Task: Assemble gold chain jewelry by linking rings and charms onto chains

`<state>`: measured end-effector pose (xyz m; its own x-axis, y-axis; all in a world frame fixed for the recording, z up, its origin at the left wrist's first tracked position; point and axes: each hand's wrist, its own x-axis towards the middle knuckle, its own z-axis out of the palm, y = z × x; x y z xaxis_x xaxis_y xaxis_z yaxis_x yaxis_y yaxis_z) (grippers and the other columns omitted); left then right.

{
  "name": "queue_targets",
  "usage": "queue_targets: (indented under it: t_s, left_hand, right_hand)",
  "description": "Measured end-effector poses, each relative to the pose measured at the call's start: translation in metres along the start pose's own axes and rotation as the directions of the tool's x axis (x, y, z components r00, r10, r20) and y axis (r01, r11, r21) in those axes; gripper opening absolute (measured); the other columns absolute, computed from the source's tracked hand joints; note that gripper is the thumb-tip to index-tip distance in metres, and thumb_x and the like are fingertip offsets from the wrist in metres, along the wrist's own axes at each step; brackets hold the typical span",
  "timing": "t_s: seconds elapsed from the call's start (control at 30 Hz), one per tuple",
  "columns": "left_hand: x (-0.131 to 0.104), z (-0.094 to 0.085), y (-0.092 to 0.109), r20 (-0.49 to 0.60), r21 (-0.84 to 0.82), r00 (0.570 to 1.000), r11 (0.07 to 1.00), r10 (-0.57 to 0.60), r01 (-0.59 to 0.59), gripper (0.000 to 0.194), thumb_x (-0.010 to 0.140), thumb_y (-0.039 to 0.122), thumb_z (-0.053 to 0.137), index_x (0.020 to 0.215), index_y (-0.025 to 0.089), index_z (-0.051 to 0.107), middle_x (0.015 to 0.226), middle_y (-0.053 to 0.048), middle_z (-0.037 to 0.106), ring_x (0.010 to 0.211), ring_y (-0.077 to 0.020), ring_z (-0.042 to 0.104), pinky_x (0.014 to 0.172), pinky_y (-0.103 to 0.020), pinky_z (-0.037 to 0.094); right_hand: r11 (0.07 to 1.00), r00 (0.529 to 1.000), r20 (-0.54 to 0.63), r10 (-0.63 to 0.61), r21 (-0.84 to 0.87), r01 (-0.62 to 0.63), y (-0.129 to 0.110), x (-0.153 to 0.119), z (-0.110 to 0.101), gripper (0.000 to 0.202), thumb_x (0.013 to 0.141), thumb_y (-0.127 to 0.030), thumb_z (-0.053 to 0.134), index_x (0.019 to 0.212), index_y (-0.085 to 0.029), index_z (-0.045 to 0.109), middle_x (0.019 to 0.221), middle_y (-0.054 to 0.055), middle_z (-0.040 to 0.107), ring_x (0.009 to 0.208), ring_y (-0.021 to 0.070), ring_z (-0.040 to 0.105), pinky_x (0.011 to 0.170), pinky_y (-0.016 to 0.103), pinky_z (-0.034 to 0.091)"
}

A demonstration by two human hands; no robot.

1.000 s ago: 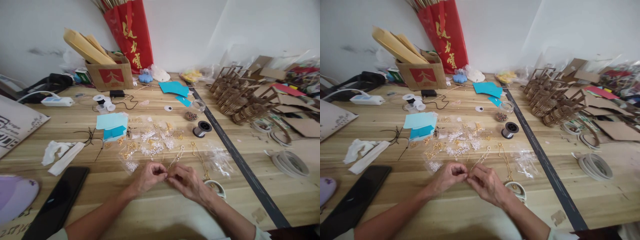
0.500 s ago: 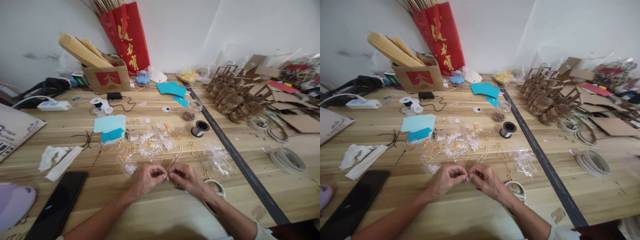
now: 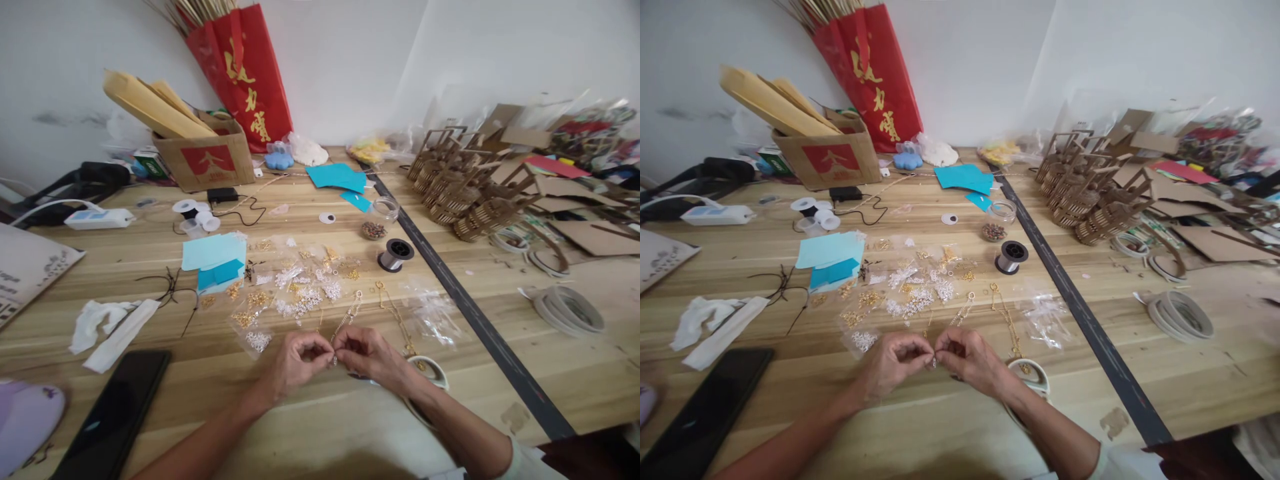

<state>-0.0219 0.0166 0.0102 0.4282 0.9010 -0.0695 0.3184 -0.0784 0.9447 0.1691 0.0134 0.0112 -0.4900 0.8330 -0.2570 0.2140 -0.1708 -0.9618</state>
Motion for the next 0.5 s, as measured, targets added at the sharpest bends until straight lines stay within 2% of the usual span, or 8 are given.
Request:
queue_targets:
  t_s: [0.2,0.5]
  left_hand:
    - [-0.0014,0.0026,-0.0043,-0.017,0.031,0.999,0.999,0.043,-0.042,0.010,0.077,0.018,0.063,0.069,0.017,0.069,0.063,-0.001,0.070,0.058,-0.0132,0.062,0.057,-0.022,0.048]
    - [-0.0011,0.0037,-0.0056,-0.024,0.021,0.998,0.998,0.061,-0.061,0.010,0.076,0.016,0.061,0.068,0.017,0.067,0.062,0.001,0.068,0.057,-0.0121,0.061,0.057,-0.021,0.048]
  right_hand:
    - [1.000,1.000,0.005,-0.006,0.024,0.006,0.0017,0.0007,-0.0004,0.013,0.083,-0.026,0.060,0.078,-0.014,0.058,0.058,-0.006,0.044,0.050,0.0062,0.036,0.044,0.017,0.027]
    - [0.999,1.000,0.023,0.019,0.047,-0.020,-0.0003,-0.0003,-0.0006,0.020,0.082,-0.033,0.064,0.078,-0.015,0.057,0.057,-0.007,0.044,0.048,0.0058,0.036,0.044,0.018,0.027]
